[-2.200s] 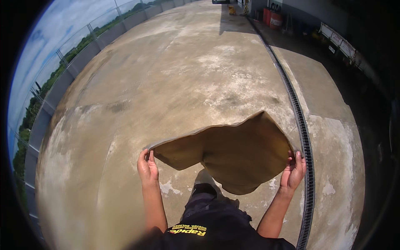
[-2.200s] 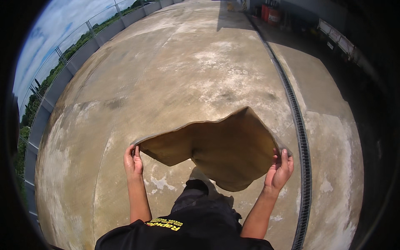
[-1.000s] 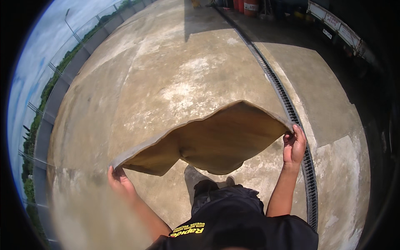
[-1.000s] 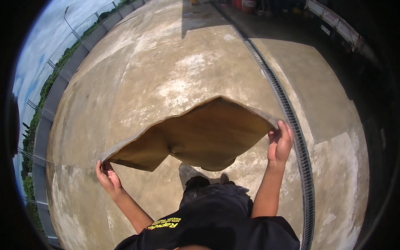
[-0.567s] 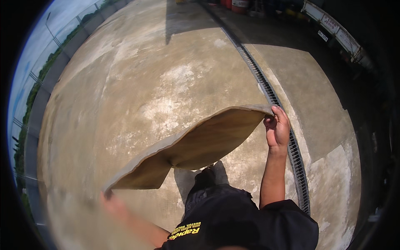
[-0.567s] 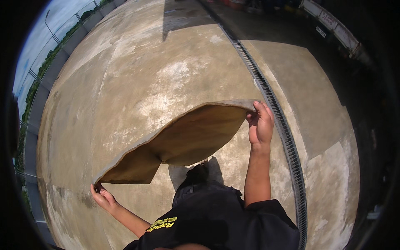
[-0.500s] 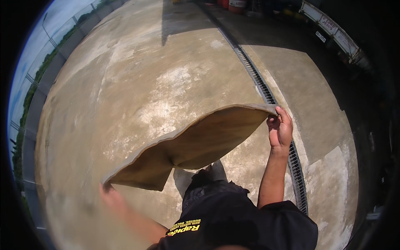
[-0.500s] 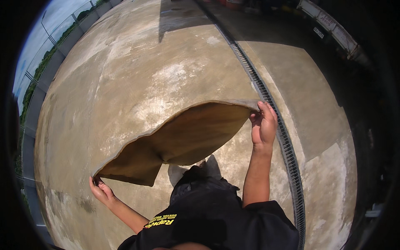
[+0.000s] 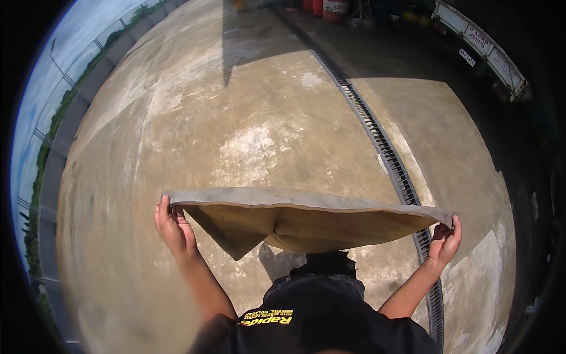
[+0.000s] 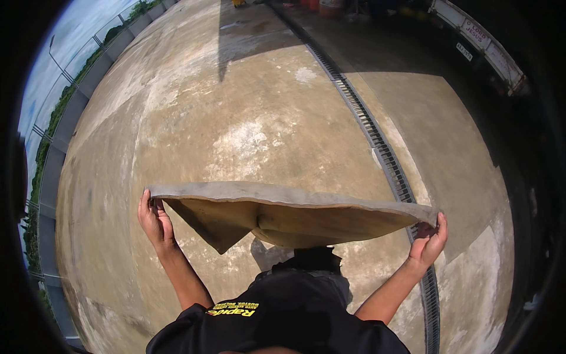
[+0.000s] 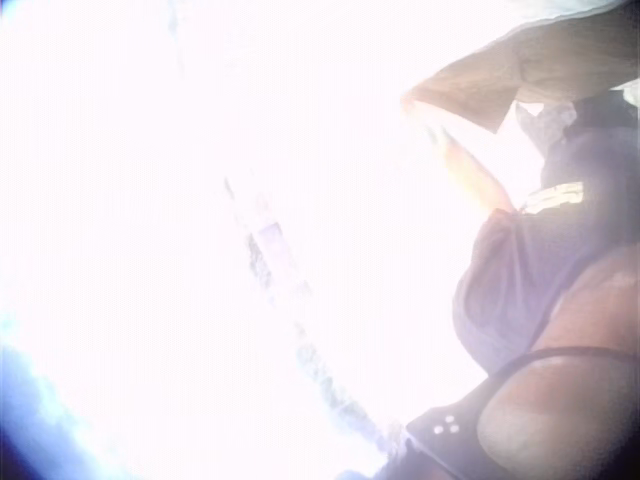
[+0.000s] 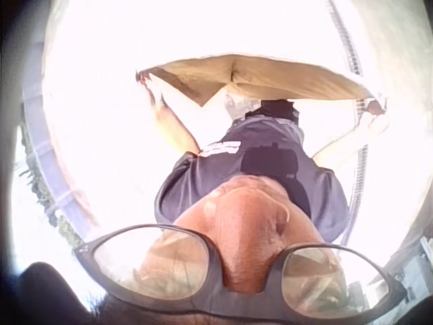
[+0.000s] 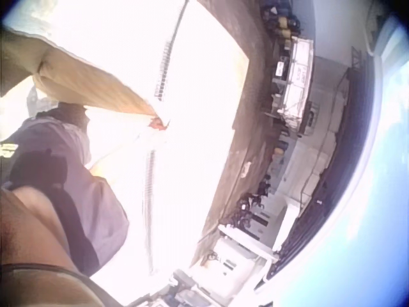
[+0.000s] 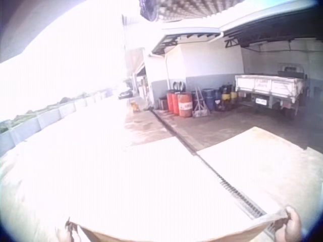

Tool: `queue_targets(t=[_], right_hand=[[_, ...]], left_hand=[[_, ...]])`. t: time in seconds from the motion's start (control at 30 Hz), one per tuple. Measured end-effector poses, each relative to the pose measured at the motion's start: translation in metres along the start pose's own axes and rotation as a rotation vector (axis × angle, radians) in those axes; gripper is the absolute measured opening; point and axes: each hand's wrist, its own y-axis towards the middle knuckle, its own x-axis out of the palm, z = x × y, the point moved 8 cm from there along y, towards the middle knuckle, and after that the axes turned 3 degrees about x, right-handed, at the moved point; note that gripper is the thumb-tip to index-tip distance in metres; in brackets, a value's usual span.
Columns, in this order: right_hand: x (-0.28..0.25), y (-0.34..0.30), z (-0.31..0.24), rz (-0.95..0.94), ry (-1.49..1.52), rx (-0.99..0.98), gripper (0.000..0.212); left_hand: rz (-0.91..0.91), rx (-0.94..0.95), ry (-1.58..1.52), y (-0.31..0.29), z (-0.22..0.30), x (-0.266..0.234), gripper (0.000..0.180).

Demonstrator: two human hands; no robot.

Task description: The person removes the car's headliner by pulling it down from the roof, detaching it from the interior, and carrying it outside. They then place it on the ground and proceed to a sink area to fill a bucket with water.

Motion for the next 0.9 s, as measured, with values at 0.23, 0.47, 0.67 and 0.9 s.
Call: queue_targets(t=[0.23,0.47,0.67,0.9], right_hand=[[0.252,0.168,0.129,-0.111,-0.050,0.047,0.009],[0.547,0.262,0.255,-0.427,-0.132,0.181,0.010],[0.686,0.379,0.389,-0.454,-0.127,0.233,0.009],[0.781,0.518,0.426,-0.324,-0.093,0.148,0.010]], left_hand=[[0.142,0.092,0.033,0.155,-0.044,0.070,0.015],[0.452,0.165,0.084,0.242,-0.093,0.031,0.025],[0.616,0.166,0.163,0.376,-0.184,0.105,0.027],[0.346,0.137,0.037,0.631,-0.305,0.273,0.015]])
